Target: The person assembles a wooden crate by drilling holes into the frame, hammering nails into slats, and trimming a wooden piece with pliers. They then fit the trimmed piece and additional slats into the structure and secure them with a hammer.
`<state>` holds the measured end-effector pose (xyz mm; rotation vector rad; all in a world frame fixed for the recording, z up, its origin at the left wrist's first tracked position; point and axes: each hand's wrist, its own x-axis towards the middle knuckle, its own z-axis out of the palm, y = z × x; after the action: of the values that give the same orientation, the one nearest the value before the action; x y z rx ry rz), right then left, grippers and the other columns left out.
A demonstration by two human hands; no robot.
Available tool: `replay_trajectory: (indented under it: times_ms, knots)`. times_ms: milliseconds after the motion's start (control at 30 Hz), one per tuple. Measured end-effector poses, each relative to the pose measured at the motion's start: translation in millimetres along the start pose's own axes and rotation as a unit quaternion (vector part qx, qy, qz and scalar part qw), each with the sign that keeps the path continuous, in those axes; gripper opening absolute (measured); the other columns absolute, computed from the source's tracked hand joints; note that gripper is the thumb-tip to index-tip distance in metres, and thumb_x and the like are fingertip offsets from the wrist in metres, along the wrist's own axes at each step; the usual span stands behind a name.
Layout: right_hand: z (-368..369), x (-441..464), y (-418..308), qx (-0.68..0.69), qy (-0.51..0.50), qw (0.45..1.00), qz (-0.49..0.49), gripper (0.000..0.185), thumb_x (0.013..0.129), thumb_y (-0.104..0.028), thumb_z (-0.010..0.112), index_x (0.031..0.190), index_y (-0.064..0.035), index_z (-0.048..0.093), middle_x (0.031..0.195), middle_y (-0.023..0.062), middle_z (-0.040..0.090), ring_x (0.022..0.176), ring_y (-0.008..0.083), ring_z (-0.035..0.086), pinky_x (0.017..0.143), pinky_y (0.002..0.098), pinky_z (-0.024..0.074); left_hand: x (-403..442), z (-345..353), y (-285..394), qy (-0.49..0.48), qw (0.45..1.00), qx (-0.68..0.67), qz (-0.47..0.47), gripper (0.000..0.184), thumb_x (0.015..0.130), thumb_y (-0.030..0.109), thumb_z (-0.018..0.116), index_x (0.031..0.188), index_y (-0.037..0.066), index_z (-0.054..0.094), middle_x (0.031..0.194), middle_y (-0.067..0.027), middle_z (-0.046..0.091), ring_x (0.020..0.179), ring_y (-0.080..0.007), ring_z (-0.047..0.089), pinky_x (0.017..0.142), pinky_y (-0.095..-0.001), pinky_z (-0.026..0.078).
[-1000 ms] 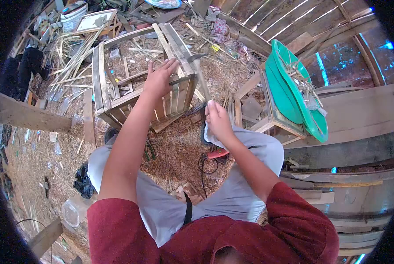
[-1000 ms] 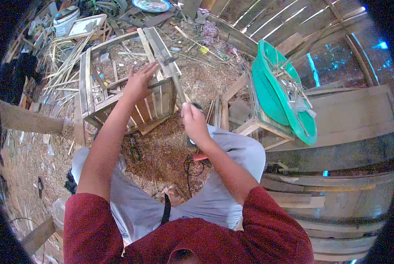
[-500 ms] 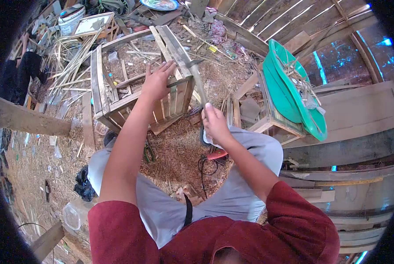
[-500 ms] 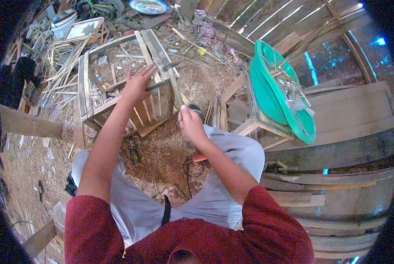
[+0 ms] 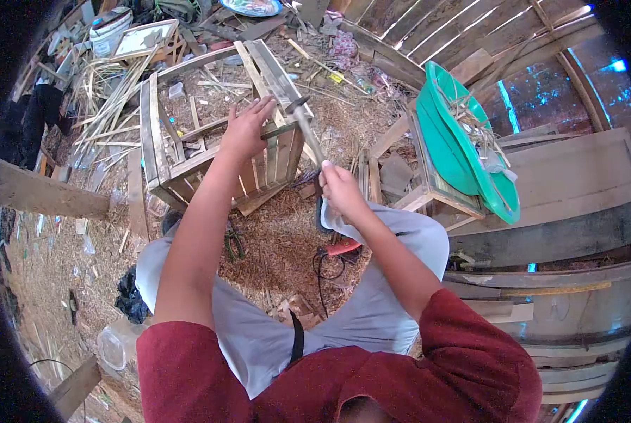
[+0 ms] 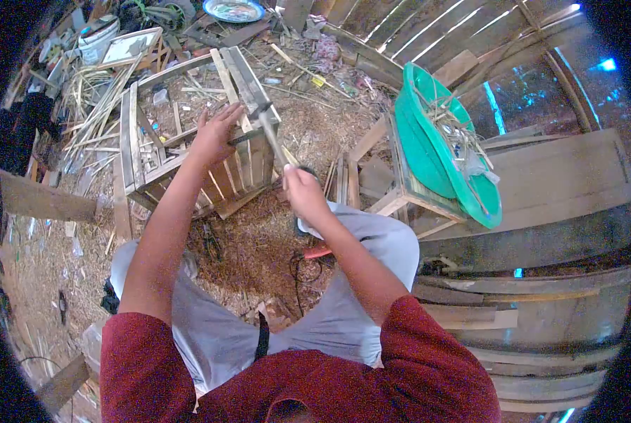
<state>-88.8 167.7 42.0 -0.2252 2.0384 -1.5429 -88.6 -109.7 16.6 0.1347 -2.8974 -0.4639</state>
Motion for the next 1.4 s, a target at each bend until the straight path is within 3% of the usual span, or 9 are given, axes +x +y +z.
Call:
replay_trajectory:
  times_ms: [67, 167, 300, 333, 467, 900, 1100, 1267, 1400]
  knots:
    - [-2.0, -6.9, -8.9, 0.050, 0.022, 0.999, -0.001, 0.048, 0.111, -0.044, 0.044, 0.078, -0.0107, 0.053, 0.060, -0.0064, 0.040, 0.052, 0.0054, 0.039, 0.048, 0.0272, 0.0341, -2.3, 2.5, -4.5, 0.006, 1.000, -0.002, 0.004, 0.101, 0.069, 0.009, 0.085, 0.158, 0.023, 0.039, 0.166, 0.0026, 0.038, 0.151, -0.0242, 0.040, 0.124, -0.0654, 0.024]
    - [0.4, 3.3, 13.3, -0.174, 0.067, 0.967, -0.174, 0.048, 0.112, -0.043, 0.045, 0.079, -0.0092, 0.055, 0.061, -0.0058, 0.041, 0.054, 0.0056, 0.040, 0.052, 0.0269, 0.0353, -2.8, 2.8, -2.0, 0.005, 1.000, -0.001, 0.005, 0.102, 0.069, 0.010, 0.086, 0.158, 0.022, 0.038, 0.166, 0.0025, 0.037, 0.151, -0.0246, 0.040, 0.123, -0.0662, 0.024]
    - [4.5, -1.4, 10.8, -0.118, 0.047, 0.981, -0.147, 0.046, 0.112, -0.037, 0.046, 0.077, -0.0081, 0.055, 0.063, -0.0068, 0.043, 0.057, 0.0079, 0.040, 0.054, 0.0289, 0.0355, -1.0, -1.2, -0.2, -0.007, 1.000, 0.010, -0.002, 0.104, 0.068, 0.010, 0.086, 0.159, 0.022, 0.037, 0.167, 0.0020, 0.037, 0.151, -0.0241, 0.040, 0.124, -0.0668, 0.023]
    - [3.4, -5.1, 5.2, -0.150, 0.071, 0.977, -0.136, 0.044, 0.110, -0.036, 0.048, 0.091, 0.0014, 0.061, 0.066, 0.0165, 0.059, 0.062, 0.0313, 0.060, 0.062, 0.0438, 0.0456, -2.5, 0.8, -1.6, -0.006, 1.000, 0.010, -0.003, 0.104, 0.068, 0.010, 0.087, 0.159, 0.022, 0.037, 0.167, 0.0019, 0.037, 0.151, -0.0239, 0.040, 0.124, -0.0669, 0.023]
    - [7.5, -12.6, -6.9, -0.276, 0.094, 0.928, -0.230, 0.036, 0.107, -0.031, 0.053, 0.089, -0.0006, 0.059, 0.070, 0.0268, 0.061, 0.070, 0.0494, 0.062, 0.062, 0.0551, 0.0457, -1.7, -0.3, -2.2, -0.012, 1.000, 0.004, -0.001, 0.105, 0.068, 0.011, 0.087, 0.159, 0.024, 0.037, 0.167, 0.0019, 0.037, 0.151, -0.0233, 0.040, 0.124, -0.0662, 0.022]
    - [6.7, -11.7, 4.2, -0.373, 0.106, 0.893, -0.230, 0.035, 0.106, -0.038, 0.054, 0.095, -0.0049, 0.059, 0.073, 0.0264, 0.064, 0.074, 0.0510, 0.064, 0.063, 0.0600, 0.0470, -2.6, 0.0, -4.3, 0.003, 1.000, -0.022, -0.006, 0.100, 0.066, 0.007, 0.086, 0.156, 0.022, 0.044, 0.165, 0.0011, 0.040, 0.150, -0.0236, 0.042, 0.125, -0.0653, 0.020]
    - [-2.5, -5.3, -0.6, -0.301, 0.132, 0.924, -0.194, 0.034, 0.106, -0.036, 0.057, 0.092, -0.0050, 0.060, 0.073, 0.0265, 0.063, 0.068, 0.0483, 0.064, 0.059, 0.0536, 0.0466, -1.6, 7.3, -8.0, 0.005, 1.000, -0.003, -0.002, 0.100, 0.067, 0.007, 0.085, 0.156, 0.022, 0.043, 0.166, 0.0016, 0.039, 0.150, -0.0229, 0.041, 0.125, -0.0663, 0.021]
    - [-31.4, -10.1, -38.3, -0.307, 0.077, 0.921, -0.229, 0.025, 0.095, -0.031, 0.073, 0.104, -0.0084, 0.065, 0.077, 0.0207, 0.068, 0.072, 0.0413, 0.068, 0.062, 0.0478, 0.0502, -2.0, -5.0, 0.6, -0.020, 0.999, -0.008, -0.027, 0.099, 0.070, 0.010, 0.085, 0.157, 0.022, 0.041, 0.166, 0.0020, 0.039, 0.150, -0.0228, 0.042, 0.124, -0.0654, 0.023]
    - [-49.1, -9.3, -79.6, -0.509, 0.063, 0.821, -0.249, 0.030, 0.093, -0.038, 0.072, 0.104, -0.0111, 0.067, 0.084, 0.0157, 0.072, 0.076, 0.0363, 0.071, 0.065, 0.0499, 0.0536, -3.8, -7.6, 1.9, -0.014, 1.000, -0.004, -0.013, 0.099, 0.072, 0.014, 0.087, 0.158, 0.022, 0.039, 0.166, 0.0027, 0.038, 0.151, -0.0231, 0.039, 0.124, -0.0647, 0.024]
